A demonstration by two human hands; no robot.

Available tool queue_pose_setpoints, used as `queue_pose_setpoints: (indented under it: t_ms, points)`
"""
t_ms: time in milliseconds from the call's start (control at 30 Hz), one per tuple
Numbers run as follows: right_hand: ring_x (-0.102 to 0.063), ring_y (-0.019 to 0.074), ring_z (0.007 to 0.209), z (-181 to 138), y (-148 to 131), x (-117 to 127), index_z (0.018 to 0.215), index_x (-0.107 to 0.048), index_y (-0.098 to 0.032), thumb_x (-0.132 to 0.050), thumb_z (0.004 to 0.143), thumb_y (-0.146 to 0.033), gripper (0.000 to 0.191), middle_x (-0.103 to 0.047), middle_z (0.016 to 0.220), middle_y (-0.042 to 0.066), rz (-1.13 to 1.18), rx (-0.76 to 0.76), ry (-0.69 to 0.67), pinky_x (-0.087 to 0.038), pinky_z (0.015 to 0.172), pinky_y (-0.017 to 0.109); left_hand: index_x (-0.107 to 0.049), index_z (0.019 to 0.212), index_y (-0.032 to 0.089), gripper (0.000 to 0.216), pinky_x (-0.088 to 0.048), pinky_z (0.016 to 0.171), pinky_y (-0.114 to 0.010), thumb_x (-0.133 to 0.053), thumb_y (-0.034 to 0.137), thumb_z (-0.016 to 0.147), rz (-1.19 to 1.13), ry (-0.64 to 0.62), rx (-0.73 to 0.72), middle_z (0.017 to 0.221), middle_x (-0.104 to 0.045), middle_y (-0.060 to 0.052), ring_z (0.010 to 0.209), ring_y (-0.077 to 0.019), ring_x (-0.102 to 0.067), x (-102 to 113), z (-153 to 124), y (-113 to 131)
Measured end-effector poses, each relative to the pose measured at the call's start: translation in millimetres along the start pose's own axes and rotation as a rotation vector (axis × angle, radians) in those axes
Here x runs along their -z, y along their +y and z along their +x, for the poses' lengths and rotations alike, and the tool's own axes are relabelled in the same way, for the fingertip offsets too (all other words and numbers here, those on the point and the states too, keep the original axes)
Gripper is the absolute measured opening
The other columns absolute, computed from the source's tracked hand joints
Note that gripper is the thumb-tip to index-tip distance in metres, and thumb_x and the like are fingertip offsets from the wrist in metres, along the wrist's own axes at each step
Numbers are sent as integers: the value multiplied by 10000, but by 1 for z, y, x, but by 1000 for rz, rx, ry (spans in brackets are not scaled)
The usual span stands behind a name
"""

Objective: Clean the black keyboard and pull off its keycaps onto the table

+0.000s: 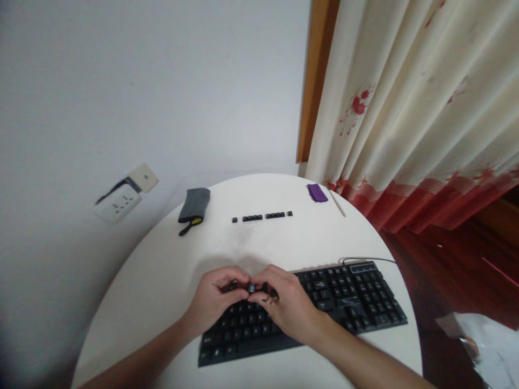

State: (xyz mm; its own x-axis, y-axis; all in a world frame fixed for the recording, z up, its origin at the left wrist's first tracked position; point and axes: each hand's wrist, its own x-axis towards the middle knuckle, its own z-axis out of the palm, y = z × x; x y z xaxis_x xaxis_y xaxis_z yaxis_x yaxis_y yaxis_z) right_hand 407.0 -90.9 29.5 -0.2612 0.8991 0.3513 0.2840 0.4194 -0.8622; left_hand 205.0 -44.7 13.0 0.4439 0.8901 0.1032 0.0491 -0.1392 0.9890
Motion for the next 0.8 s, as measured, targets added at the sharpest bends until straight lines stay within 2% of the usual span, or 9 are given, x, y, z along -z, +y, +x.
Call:
queue_pose_setpoints:
  t_ms: [133,200,300,433,533,567,667,800]
  points:
    - [-569,142,721,1,-5,2,985,-679,-212,-662,888,-241,103,-642,842,24,-18,-19,9,-465,671,249,-753,856,168,160,-523,723,-279,-790,279,746,-19,-51,-22,833,-746,-56,770,-194,-679,3,1,4]
    - [-573,142,731,4,-8,8,990,-681,-211,-648,894,-239,105,-651,865,29,-45,-30,4,-466,679,249,-759,896,179,149,-515,741,-276,-704,305,839,43,-47,-40,866,-750,-55,795,-188,-674,5,1,8]
    - [-557,140,699,18,-2,31,996,-683,-206,-623,904,-251,118,-668,895,36,-144,-64,63,-457,660,255,-752,892,183,277,-494,747,-265,-523,322,962,163,33,-47,858,-743,-47,786,-167,-651,10,4,12]
    - [-527,142,636,54,41,84,977,-697,-181,-642,874,-296,164,-681,858,44,-412,-116,227,-436,646,270,-711,790,161,381,-463,669,-256,-451,356,990,217,149,-61,743,-696,-37,689,-152,-591,17,10,11]
    - [-578,163,718,83,88,119,944,-711,-171,-652,841,-283,163,-706,930,63,-662,-223,184,-432,704,275,-683,756,154,399,-446,637,-255,-438,364,991,212,179,-67,699,-662,-32,663,-150,-567,22,13,9]
    - [-589,170,727,90,103,126,933,-718,-164,-653,832,-263,156,-714,923,67,-682,-253,165,-427,705,273,-674,747,154,400,-442,634,-254,-437,363,991,214,183,-72,691,-655,-30,660,-149,-564,23,14,9]
    - [-609,176,725,104,136,134,904,-739,-162,-668,797,-227,144,-732,881,61,-708,-302,116,-413,688,254,-658,736,157,393,-433,639,-254,-436,357,991,235,186,-91,682,-641,-23,659,-145,-560,26,15,7]
    - [-621,176,735,111,156,128,904,-747,-161,-672,789,-228,153,-737,864,61,-733,-336,85,-399,676,231,-653,743,158,385,-429,652,-254,-436,355,992,257,174,-100,694,-641,-21,671,-144,-565,29,16,2]
